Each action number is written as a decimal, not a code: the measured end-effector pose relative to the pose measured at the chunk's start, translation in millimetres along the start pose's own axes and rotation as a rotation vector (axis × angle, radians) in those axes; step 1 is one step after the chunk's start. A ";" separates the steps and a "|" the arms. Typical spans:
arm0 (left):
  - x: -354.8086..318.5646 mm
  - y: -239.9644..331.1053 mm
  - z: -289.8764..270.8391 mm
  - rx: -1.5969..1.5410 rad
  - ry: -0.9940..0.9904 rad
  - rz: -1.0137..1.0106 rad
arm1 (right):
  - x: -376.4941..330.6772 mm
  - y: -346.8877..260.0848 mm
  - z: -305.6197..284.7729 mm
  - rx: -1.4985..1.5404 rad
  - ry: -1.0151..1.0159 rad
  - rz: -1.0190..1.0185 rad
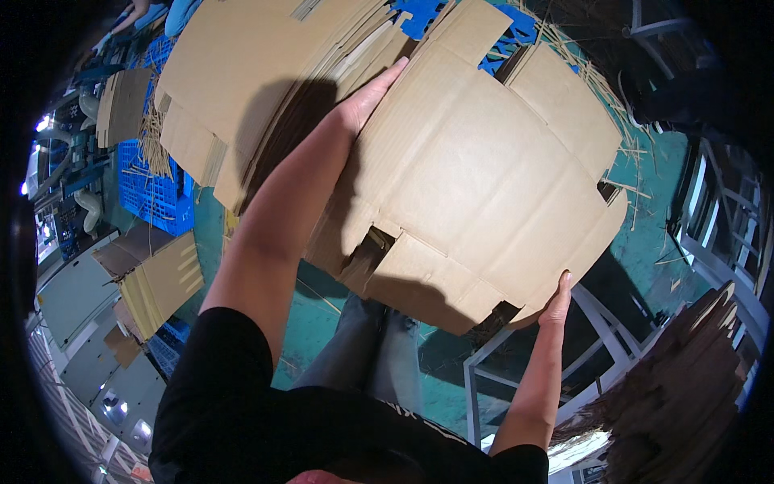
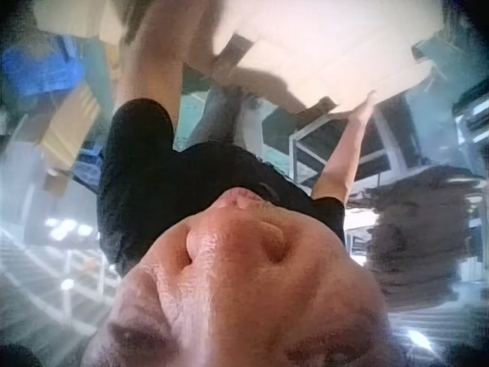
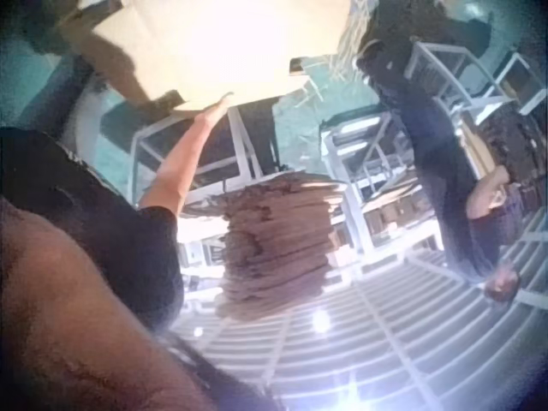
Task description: The person repeatedly picks up stacks of flat, pre-cut cardboard pieces from a table, separates them, and restacks them into neat piles. The person handles the cardboard by hand, aligning the edges and occasionally moving stacks to different locations on the table.
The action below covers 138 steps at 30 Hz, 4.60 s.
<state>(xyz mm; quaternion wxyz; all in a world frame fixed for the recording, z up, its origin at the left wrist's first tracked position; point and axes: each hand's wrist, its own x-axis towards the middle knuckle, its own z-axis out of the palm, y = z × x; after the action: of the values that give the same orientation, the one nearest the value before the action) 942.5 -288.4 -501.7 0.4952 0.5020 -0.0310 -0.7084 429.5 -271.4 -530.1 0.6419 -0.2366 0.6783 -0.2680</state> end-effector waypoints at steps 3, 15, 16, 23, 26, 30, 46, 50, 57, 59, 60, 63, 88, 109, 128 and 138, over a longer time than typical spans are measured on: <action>-1.3 -5.8 2.5 -0.045 -0.013 0.047 | -0.8 1.8 -10.8 0.051 -0.060 0.035; -89.9 -19.7 -2.7 0.269 0.388 0.119 | -30.9 14.7 -36.2 0.320 -0.234 0.025; -112.4 -21.3 -5.6 0.306 0.442 0.110 | -53.7 20.6 -43.4 0.319 -0.238 0.014; -247.2 -101.2 -14.1 0.160 0.215 0.034 | -235.6 78.9 -100.4 0.384 -0.198 0.048; -260.6 -114.9 1.9 0.106 0.003 -0.027 | -300.6 108.2 -123.7 0.407 -0.082 0.037; -281.4 -133.1 41.9 0.052 -0.278 -0.111 | -361.4 134.4 -159.3 0.507 -0.025 -0.053; -410.9 -324.3 215.6 0.383 -0.284 -0.191 | -600.0 270.1 -318.7 0.767 0.288 -0.219; -421.0 -390.2 286.7 0.394 -0.432 -0.299 | -665.8 330.3 -362.3 0.890 0.455 -0.295; -404.6 -500.4 402.6 0.402 -0.808 -0.617 | -713.9 447.1 -426.8 1.141 0.755 -0.333; -422.9 -522.7 446.2 0.457 -0.723 -0.635 | -719.2 455.3 -445.6 1.170 0.815 -0.361; -431.0 -532.3 472.4 0.478 -0.832 -0.589 | -722.2 449.6 -456.0 1.171 0.820 -0.393; -431.4 -564.0 544.7 0.531 -1.087 -0.553 | -732.9 427.2 -495.5 1.142 0.825 -0.510; -291.4 -783.7 805.5 0.967 -0.617 -0.495 | -508.2 273.2 -749.1 -0.682 1.540 0.291; -214.4 -843.8 858.0 1.067 -0.562 -0.261 | -508.3 281.4 -754.3 -0.658 1.511 0.303; -248.2 -827.9 878.5 0.907 -0.651 -0.383 | -508.9 278.7 -755.7 -0.638 1.511 0.283; -249.1 -820.1 894.6 1.188 -0.510 -0.146 | -509.0 279.6 -754.3 -0.627 1.506 0.287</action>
<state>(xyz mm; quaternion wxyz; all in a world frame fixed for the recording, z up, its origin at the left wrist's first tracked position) -269.7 -95.1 -334.0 0.0608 0.5074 -0.4997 -0.6994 -284.2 320.2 -313.7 -0.0520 -0.0729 0.9936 -0.0688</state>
